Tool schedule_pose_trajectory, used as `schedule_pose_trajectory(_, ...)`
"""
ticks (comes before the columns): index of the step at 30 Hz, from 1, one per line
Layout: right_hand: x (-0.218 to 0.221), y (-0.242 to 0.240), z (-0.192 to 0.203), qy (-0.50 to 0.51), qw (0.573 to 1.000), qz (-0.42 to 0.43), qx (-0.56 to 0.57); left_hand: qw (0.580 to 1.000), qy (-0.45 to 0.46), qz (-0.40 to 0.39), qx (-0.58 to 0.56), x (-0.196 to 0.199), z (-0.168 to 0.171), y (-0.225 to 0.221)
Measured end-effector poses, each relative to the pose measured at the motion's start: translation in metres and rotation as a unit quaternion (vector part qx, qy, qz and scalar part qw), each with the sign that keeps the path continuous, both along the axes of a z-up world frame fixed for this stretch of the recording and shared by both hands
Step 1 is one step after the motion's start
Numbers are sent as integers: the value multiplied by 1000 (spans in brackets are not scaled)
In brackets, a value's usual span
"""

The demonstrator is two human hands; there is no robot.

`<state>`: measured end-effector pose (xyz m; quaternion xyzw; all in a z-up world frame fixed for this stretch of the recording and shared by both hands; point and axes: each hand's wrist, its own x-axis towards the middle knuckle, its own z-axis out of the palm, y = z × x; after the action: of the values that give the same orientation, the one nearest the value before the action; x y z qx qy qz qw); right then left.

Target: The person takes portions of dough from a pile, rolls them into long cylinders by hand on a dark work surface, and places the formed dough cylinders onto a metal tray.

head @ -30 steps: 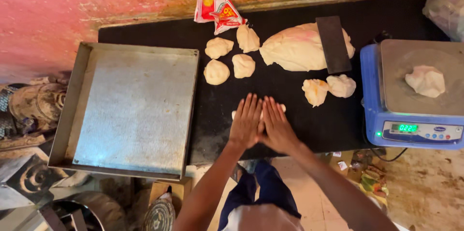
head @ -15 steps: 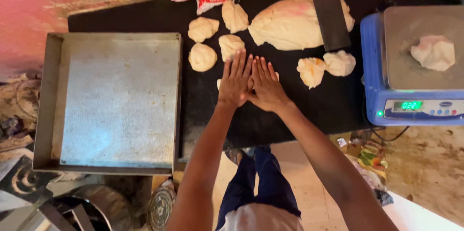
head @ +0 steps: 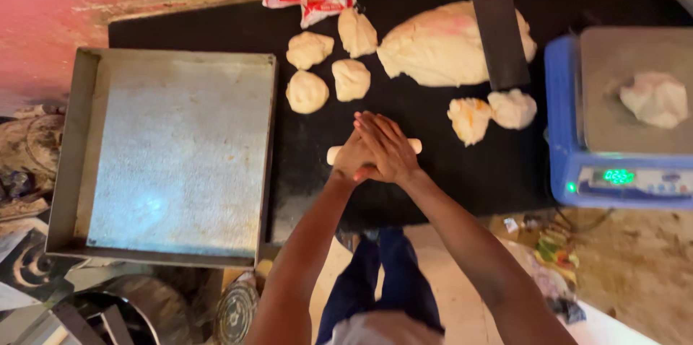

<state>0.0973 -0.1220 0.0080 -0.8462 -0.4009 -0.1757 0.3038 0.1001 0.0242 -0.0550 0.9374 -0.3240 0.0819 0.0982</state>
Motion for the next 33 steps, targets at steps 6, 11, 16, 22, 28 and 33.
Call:
schedule_pose_trajectory(6, 54, -1, -3, 46, 998, -22, 35, 994, 81, -66, 18, 61, 8, 13)
schedule_pose_trajectory(11, -40, 1, 8, 70, 985, -139, 79, 999, 9, 1, 47, -16, 57, 10)
schedule_pose_trajectory(16, -47, 20, 13, -35, 993, -114, 25, 909, -70, 238, -334, -102, 67, 38)
schedule_pose_trajectory(22, 71, 60, 19, -11, 980, -134, -148, 856, -2, 403, -323, -95, 53, 40)
schedule_pose_trajectory(28, 13, 45, 19, 76, 984, -150, -63, 874, 23, 428, -231, -86, 57, 37)
schedule_pose_trajectory(33, -54, -3, 16, 171, 961, -189, 113, 894, 7, 408, -185, -88, 59, 36)
